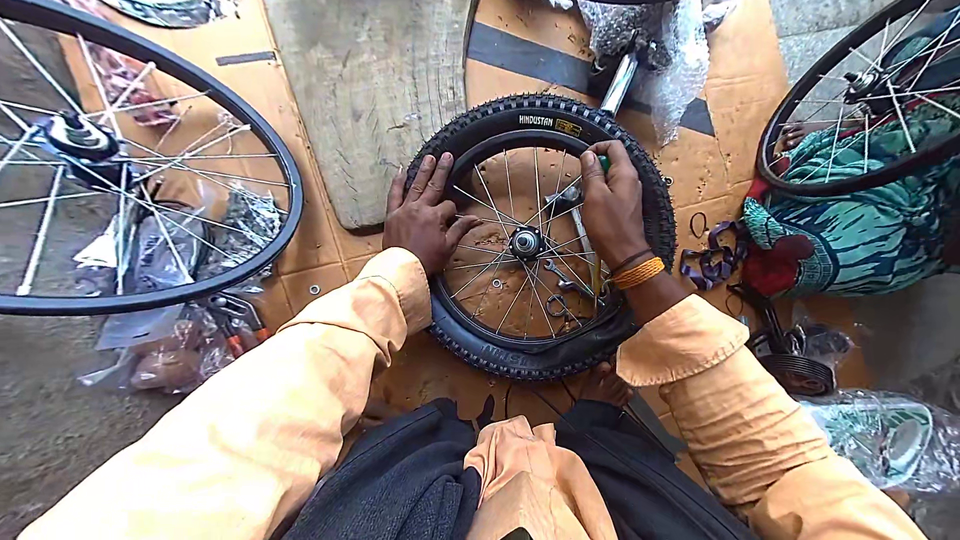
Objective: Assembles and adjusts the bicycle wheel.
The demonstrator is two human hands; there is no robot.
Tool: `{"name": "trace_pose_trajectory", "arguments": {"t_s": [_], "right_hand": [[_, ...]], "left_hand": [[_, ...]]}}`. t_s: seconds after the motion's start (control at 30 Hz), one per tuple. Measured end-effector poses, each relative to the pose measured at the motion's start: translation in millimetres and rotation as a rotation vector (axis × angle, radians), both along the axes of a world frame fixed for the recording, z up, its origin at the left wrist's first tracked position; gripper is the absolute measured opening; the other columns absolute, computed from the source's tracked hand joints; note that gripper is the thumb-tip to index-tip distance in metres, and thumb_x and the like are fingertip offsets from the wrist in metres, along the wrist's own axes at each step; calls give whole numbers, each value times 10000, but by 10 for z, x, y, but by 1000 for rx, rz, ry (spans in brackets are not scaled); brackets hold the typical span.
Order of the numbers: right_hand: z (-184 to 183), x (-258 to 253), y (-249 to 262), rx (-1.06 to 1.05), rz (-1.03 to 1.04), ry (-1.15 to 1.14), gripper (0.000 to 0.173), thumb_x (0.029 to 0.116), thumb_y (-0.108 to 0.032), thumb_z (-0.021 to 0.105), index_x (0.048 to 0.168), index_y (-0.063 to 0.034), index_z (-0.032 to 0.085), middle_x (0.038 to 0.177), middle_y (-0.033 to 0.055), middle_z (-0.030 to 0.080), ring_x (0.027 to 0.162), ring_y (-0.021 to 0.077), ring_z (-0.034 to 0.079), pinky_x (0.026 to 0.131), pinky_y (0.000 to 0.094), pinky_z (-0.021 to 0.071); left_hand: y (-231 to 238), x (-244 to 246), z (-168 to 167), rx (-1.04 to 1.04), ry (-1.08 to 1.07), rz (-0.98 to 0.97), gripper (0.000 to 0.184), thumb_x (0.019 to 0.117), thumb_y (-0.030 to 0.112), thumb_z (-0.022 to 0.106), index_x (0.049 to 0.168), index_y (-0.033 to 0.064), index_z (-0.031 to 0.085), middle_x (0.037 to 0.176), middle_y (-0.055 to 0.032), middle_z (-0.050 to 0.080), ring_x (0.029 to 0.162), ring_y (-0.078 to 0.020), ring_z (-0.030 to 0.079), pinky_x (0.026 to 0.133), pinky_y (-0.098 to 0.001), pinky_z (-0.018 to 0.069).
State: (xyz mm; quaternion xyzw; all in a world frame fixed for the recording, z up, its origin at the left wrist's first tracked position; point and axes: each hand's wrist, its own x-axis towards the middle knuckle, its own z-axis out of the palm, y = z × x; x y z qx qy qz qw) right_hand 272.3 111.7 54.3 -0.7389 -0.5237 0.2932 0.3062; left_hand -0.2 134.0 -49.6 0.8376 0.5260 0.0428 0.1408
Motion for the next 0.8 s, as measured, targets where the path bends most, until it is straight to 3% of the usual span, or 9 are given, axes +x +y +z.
{"name": "trace_pose_trajectory", "arguments": {"t_s": [0.07, 0.3, 0.4, 0.47, 0.53, 0.57, 0.63, 0.7, 0.8], "right_hand": [[16, 17, 16, 17, -27, 32, 262, 1098, -310, 433, 1158, -120, 603, 737, 36, 558, 593, 182, 554, 560, 403, 479], [-36, -25, -15, -60, 34, -4, 261, 1097, -309, 436, 1161, -125, 609, 792, 47, 585, 676, 185, 585, 630, 409, 492], [-37, -53, -6, -81, 115, -170, 293, 1086, -337, 443, 1171, -128, 631, 803, 57, 641, 701, 214, 645, 632, 447, 527], [-33, -60, -2, -40, 207, -377, 337, 1070, -401, 445, 1150, -163, 671, 923, 43, 697, 860, 218, 690, 713, 475, 550], [-78, -45, -6, -7, 256, -481, 367, 1064, -421, 429, 1137, -177, 693, 1022, 38, 695, 1034, 226, 658, 833, 477, 509], [-108, -33, -24, -10, 265, -511, 377, 1066, -421, 416, 1140, -177, 693, 1031, 38, 703, 1058, 230, 654, 864, 477, 493], [-118, -35, -49, -44, 261, -556, 372, 1069, -425, 396, 1129, -187, 674, 923, 38, 708, 935, 239, 683, 810, 489, 494], [-117, -76, -67, -132, 255, -549, 367, 1075, -455, 374, 1156, -210, 636, 786, 60, 682, 765, 285, 699, 637, 520, 521], [-153, -60, -63, -235, 250, -447, 371, 1083, -464, 367, 1231, -220, 604, 803, 83, 680, 768, 314, 699, 630, 542, 534]], "left_hand": [[-1, -1, 1, 6, -1, 0, 699, 1020, 667, 363, 996, 75, 735, 1721, -31, 194, 1595, -243, 137, 1281, -570, 68], [3, -4, -6, 13, 8, 2, 682, 1020, 658, 370, 994, 83, 736, 1724, -21, 185, 1595, -243, 134, 1280, -569, 66], [-2, -5, 6, 9, 7, 0, 686, 1023, 656, 362, 992, 81, 736, 1727, -18, 172, 1597, -237, 126, 1283, -569, 67], [12, 0, 18, 16, -11, 2, 688, 1022, 654, 371, 975, 74, 739, 1726, -18, 176, 1597, -232, 130, 1286, -573, 73], [0, -2, 20, 17, -12, 4, 685, 1022, 652, 375, 966, 74, 739, 1724, -19, 186, 1595, -234, 139, 1285, -569, 79], [-16, -6, 26, 12, -11, 2, 687, 1021, 653, 375, 965, 73, 739, 1725, -20, 183, 1595, -236, 136, 1285, -568, 78], [-13, -1, 38, 10, -11, 8, 677, 1018, 655, 386, 956, 83, 743, 1726, -7, 178, 1595, -226, 136, 1287, -564, 80], [-8, -10, 46, 5, -1, 16, 680, 1017, 660, 380, 954, 90, 745, 1726, 5, 178, 1595, -217, 138, 1288, -561, 81], [14, 2, 40, -4, 1, 14, 681, 1020, 659, 372, 953, 94, 746, 1726, 8, 176, 1595, -219, 138, 1284, -566, 83]]}}
